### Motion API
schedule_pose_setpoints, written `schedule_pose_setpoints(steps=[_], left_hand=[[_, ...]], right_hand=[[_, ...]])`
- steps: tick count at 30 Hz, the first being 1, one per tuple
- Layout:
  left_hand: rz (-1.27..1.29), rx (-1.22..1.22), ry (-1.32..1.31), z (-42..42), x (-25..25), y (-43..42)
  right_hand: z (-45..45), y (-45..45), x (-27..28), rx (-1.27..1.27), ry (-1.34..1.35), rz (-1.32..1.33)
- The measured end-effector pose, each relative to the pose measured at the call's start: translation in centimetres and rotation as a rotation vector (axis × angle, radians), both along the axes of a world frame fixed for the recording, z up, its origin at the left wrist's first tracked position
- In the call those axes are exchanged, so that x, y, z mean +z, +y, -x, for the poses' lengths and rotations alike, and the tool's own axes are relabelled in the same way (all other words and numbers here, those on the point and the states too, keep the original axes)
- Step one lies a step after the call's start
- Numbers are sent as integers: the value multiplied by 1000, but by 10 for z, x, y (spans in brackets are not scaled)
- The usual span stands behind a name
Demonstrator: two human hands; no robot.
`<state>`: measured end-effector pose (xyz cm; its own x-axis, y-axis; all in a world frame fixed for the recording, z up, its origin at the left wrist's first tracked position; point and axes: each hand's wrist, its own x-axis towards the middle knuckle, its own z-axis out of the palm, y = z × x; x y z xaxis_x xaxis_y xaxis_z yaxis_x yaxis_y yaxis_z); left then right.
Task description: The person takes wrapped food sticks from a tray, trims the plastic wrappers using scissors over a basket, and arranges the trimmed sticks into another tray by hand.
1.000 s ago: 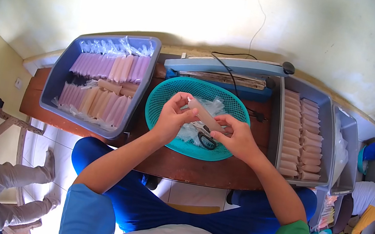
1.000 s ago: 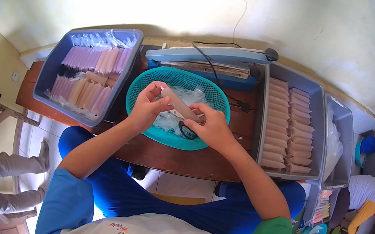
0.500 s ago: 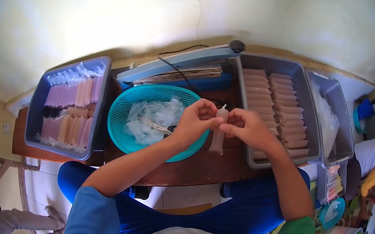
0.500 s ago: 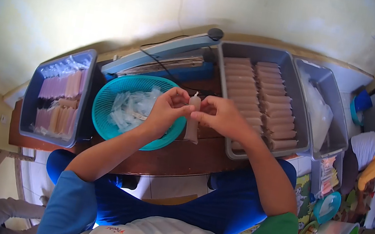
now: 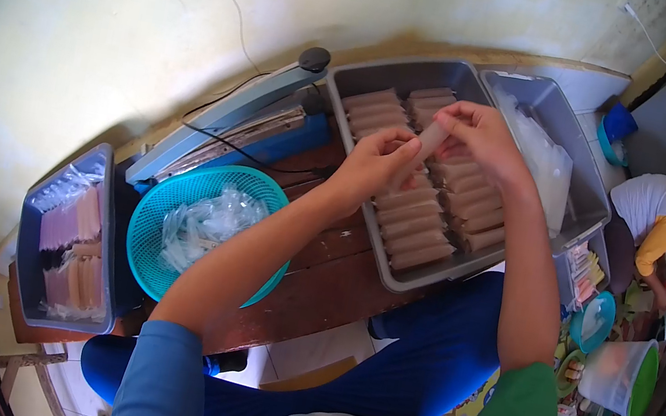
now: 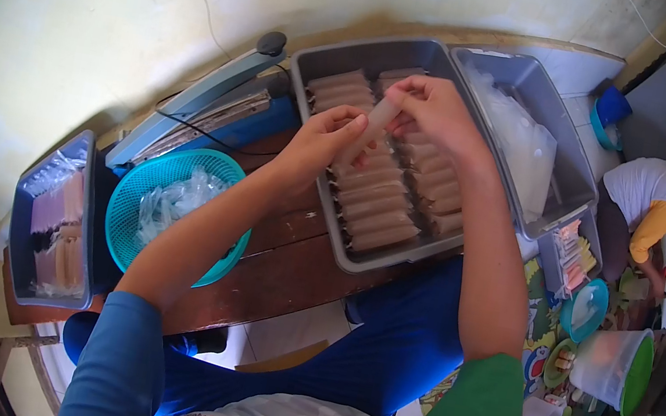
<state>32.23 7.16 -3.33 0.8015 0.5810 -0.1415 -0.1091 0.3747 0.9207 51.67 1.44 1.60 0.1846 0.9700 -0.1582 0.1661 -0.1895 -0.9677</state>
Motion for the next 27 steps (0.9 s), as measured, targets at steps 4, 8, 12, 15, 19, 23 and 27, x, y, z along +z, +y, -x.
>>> schedule_pose_setpoints(steps=[4,8,12,15,19,23,27], left_hand=[[-88,-37,51,-31,-23,9],[-187,31,97,-67,-46,28],[-498,162,301,-93,-45,42],[-498,259,329,-106,-48,52],[-238,138,295,-121,-60,61],[-287,112,302,-131,-85,67],[-428,147,331,-133,-96,70]], right_hand=[[-46,6,-20,-251,-34,-71],[-76,11,-44,-367,-55,-91],[-93,15,-59,-443,-3,-34],[-105,19,-68,-483,12,-21],[-113,25,-82,-473,-7,3],[-107,32,-89,-450,-57,41],[-106,38,-98,-450,-129,82]])
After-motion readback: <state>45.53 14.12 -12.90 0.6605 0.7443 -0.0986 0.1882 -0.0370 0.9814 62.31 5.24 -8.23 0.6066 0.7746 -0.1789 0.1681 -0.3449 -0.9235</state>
